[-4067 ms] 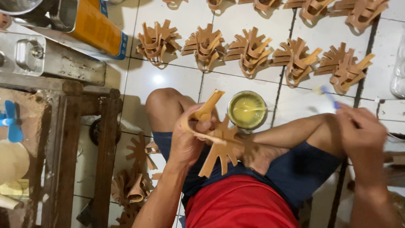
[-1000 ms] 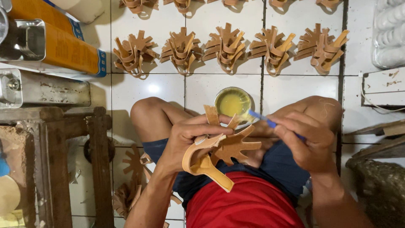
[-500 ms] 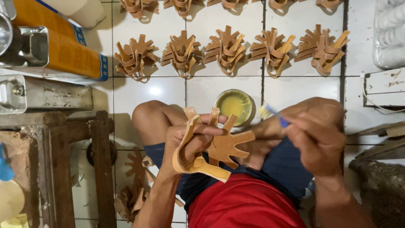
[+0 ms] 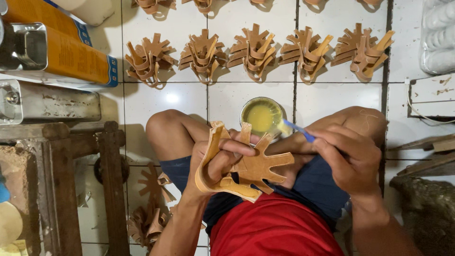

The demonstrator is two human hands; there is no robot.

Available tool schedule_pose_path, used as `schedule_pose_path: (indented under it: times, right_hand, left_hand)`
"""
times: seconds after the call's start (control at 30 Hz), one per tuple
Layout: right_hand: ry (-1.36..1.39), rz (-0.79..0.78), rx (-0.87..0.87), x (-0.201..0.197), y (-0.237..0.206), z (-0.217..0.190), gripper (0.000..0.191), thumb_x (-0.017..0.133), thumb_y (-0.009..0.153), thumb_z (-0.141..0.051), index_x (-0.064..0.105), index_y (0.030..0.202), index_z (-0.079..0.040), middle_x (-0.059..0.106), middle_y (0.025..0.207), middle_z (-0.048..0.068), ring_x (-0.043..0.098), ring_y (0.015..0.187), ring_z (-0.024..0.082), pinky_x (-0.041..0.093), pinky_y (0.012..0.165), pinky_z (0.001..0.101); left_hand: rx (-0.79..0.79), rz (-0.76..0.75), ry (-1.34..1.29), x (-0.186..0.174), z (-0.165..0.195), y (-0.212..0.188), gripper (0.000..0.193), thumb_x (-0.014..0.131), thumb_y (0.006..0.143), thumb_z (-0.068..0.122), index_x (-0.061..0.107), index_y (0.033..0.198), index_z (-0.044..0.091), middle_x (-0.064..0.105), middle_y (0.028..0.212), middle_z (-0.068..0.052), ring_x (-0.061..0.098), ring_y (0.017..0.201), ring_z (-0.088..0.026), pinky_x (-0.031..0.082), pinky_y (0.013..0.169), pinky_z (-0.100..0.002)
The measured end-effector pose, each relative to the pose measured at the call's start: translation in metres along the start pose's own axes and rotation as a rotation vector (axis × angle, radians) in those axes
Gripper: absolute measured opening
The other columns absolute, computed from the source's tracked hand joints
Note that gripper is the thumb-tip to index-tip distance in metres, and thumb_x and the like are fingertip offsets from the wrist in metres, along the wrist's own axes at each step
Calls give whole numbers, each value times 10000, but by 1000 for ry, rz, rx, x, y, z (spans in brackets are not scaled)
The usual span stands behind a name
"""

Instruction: The person sits on the workshop floor and applies glue with a toothbrush to leather shoe upper components, coating the edges and surfaces of each flower-shaped piece. They dip the brush into a bowl of glue, work over one piece at a time, and place finished pieces in rows on the floor with many others.

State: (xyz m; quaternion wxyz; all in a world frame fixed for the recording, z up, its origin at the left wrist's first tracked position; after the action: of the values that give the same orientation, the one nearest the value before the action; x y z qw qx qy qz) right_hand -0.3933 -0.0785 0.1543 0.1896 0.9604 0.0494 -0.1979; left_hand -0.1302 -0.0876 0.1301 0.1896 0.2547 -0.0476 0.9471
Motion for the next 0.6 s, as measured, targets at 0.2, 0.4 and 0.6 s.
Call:
schedule_pose_path:
  times: [0.2,0.4,0.6]
  right_hand:
    - [-208,13,163,2,-8,19,178,630,994,-54,752,1101,21,709,791,63,583,573,66,413,450,222]
    - [430,63,417,34,-22,34,121,654,963,-35,730,1000,51,747,843,78,612,593,67,502,513,214]
    - [660,228,538,31,-18,38,62,676,974,39,718,986,82,640,759,32,536,618,53,455,580,198]
  left_hand:
    - [-22,-32,-189,6,-3,0,229,510,984,-4,726,1042,-55,708,1212,-157,705,1048,-187,588,949,-323]
    - [-78,91,74,9,-18,0,185,619,987,-6,740,1097,-93,705,1271,-201,634,826,-198,484,669,-293]
    - [-197,275,-559,-8,-35,-16,393,537,989,224,578,1271,-47,671,1187,-237,734,988,-271,611,884,-392]
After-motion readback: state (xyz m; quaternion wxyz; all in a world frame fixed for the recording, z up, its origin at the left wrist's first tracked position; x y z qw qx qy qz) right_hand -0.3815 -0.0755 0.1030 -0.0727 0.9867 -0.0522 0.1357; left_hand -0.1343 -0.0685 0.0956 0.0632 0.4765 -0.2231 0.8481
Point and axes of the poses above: each hand's wrist, its own y-axis towards the middle knuckle, its own x-axis out of the palm, z = x × y, the point moved 3 cm from there along y, towards the middle knuckle
